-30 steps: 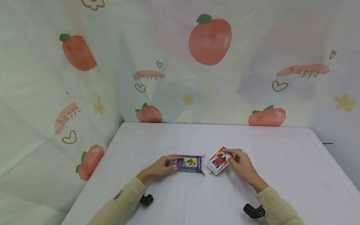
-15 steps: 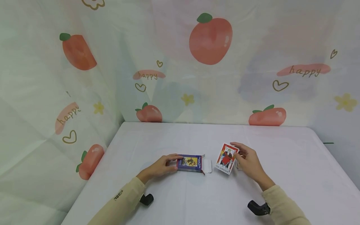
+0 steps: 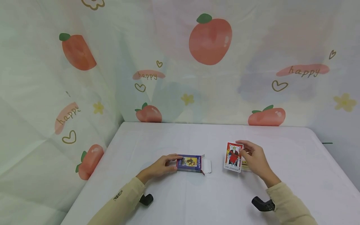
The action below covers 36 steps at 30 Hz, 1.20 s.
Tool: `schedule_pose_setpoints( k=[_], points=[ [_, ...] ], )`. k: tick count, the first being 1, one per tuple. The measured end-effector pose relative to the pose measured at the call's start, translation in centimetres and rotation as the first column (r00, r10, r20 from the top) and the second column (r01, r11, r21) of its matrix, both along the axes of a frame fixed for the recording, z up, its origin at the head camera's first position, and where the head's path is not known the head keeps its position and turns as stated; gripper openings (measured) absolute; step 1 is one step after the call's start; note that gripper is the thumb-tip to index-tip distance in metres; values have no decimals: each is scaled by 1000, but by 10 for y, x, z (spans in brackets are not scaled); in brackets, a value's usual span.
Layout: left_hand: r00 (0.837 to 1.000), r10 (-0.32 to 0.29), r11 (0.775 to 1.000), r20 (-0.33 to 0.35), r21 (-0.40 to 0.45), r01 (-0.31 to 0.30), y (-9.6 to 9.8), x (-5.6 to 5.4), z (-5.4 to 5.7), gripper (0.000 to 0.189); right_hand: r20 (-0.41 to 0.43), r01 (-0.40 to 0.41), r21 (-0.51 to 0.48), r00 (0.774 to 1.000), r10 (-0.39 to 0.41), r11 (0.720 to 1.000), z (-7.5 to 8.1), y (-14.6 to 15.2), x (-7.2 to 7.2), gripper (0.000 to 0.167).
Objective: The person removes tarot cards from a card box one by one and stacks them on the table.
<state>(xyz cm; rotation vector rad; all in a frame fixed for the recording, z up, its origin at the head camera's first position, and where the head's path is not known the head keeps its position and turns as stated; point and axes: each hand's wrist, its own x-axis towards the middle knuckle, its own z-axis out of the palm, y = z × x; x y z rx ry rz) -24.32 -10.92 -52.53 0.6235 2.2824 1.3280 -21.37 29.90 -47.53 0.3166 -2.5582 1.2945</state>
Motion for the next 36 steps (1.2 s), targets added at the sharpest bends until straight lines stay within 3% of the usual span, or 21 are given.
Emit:
schedule_pose_setpoints(
  k=[6, 11, 21, 36],
  points=[
    [1000, 7, 1000, 3, 1, -7, 1, 1, 0, 48, 80, 47, 17, 996, -49, 999, 2, 8, -2, 34],
    [1000, 14, 1000, 3, -8, -14, 0, 1, 0, 49, 138, 64, -25, 989, -60, 998, 0, 14, -6, 36],
    [1000, -7, 1000, -6, 2, 7, 0, 0, -1, 49, 176, 104, -64, 980, -91, 992, -12, 25, -11, 39],
    [1000, 13, 1000, 7, -2, -13, -1, 1, -2, 48, 288, 134, -42, 950, -116, 990, -9, 39, -24, 44]
  ],
)
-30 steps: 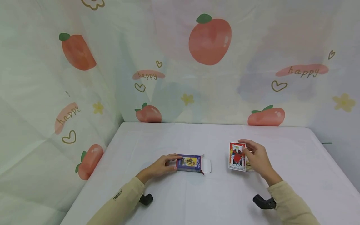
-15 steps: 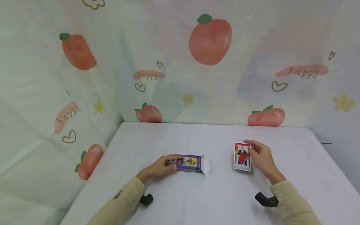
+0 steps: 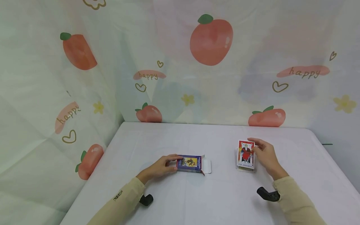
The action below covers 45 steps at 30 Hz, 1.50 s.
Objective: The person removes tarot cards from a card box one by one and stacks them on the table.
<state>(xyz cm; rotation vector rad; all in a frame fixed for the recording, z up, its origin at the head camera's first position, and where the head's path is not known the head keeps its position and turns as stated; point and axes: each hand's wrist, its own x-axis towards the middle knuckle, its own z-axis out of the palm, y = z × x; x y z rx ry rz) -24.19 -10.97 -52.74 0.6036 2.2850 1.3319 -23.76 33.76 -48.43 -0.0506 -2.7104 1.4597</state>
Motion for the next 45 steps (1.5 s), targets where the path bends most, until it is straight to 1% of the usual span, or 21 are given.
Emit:
schedule_pose_setpoints(
  k=[6, 13, 16, 19, 25, 28, 36, 39, 45],
  points=[
    [1000, -4, 1000, -2, 4, 4, -1, 0, 0, 48, 49, 19, -16, 999, -18, 1000, -2, 6, -6, 47],
    [1000, 1, 1000, 2, 6, -1, -1, -1, -1, 48, 130, -26, -22, 991, 28, 999, -11, 13, -12, 49],
    [1000, -1, 1000, 1, 8, 1, -1, -1, -1, 48, 134, -40, -23, 990, 43, 999, -16, 14, -14, 48],
    [1000, -7, 1000, -1, 5, 7, -1, 0, 0, 49, 122, -44, -5, 992, 45, 999, -20, 14, -14, 47],
    [1000, -24, 1000, -19, 10, 24, 0, 0, 2, 48, 82, -39, 107, 996, 30, 993, -25, 11, -15, 45],
    [1000, -21, 1000, -17, 3, 22, 0, 1, 3, 48, 48, -41, 153, 998, 34, 987, -27, 9, -15, 44],
    [1000, -6, 1000, -6, -23, 6, 2, 1, 4, 49, -30, -51, 212, 998, 58, 976, -33, 9, -17, 40],
    [1000, -7, 1000, -10, -19, 7, 2, 1, 4, 49, -31, -58, 250, 997, 67, 966, -36, 10, -18, 40],
    [1000, -7, 1000, -15, -16, 7, 2, 1, 3, 49, 4, -71, 301, 997, 73, 951, -38, 10, -16, 41]
  ],
)
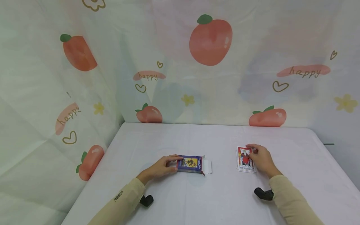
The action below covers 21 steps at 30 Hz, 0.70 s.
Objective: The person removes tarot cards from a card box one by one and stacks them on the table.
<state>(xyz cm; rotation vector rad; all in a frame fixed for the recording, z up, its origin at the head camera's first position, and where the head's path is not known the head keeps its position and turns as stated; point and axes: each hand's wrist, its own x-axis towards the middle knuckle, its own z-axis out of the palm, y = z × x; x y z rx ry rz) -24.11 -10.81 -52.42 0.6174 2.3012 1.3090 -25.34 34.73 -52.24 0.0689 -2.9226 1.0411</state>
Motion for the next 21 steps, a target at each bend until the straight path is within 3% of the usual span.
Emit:
schedule_pose_setpoints(
  k=[21],
  points=[
    [1000, 3, 1000, 6, -1, -3, 0, 0, 0, 48, 13, 1, 32, 1000, -1, 999, -1, -2, 2, 42]
  ],
)
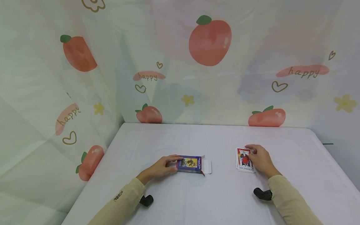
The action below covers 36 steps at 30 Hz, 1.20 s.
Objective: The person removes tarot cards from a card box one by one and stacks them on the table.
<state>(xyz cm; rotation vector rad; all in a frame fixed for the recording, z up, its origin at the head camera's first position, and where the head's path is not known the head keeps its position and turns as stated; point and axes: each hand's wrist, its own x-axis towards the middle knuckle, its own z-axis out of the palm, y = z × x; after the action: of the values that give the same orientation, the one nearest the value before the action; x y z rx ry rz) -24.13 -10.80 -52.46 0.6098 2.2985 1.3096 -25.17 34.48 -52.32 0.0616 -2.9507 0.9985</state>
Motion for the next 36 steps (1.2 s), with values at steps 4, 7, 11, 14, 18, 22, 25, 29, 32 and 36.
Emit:
schedule_pose_setpoints(
  k=[4, 7, 11, 14, 18, 22, 25, 29, 32, 36],
  points=[
    [1000, -2, 1000, -3, -4, 2, 0, -1, -1, 48, -5, 0, 0, 1000, 0, 1000, 2, 0, 1, 40],
    [1000, -1, 1000, -4, -4, 1, 0, 0, -1, 48, -10, 1, -3, 1000, -1, 1000, 2, 1, 1, 39],
    [1000, -4, 1000, -4, 1, 4, 0, 2, 0, 49, -16, 13, -13, 1000, -13, 1000, 2, 1, 3, 37],
    [1000, -8, 1000, -7, 3, 8, 1, 3, 0, 48, -5, 28, -33, 1000, -28, 999, 4, 0, 5, 37],
    [1000, 3, 1000, -12, 4, -3, 1, 4, 2, 48, 8, 46, -57, 999, -45, 997, 7, 0, 8, 40],
    [1000, 21, 1000, -10, 6, -21, 2, 5, 4, 48, -3, 47, -73, 999, -47, 996, 9, -1, 10, 41],
    [1000, 22, 1000, -12, 5, -22, 2, 5, 3, 47, 0, 46, -82, 999, -46, 996, 12, -3, 13, 42],
    [1000, 22, 1000, -13, 6, -22, 2, 4, 2, 48, -21, 37, -81, 999, -38, 996, 16, -6, 17, 40],
    [1000, 23, 1000, -12, 12, -23, 3, 5, 4, 48, -74, 14, -80, 997, -20, 997, 19, -9, 20, 37],
    [1000, 17, 1000, -22, 16, -16, 3, 5, 6, 48, -123, -8, -78, 992, -1, 997, 22, -14, 25, 34]
  ],
)
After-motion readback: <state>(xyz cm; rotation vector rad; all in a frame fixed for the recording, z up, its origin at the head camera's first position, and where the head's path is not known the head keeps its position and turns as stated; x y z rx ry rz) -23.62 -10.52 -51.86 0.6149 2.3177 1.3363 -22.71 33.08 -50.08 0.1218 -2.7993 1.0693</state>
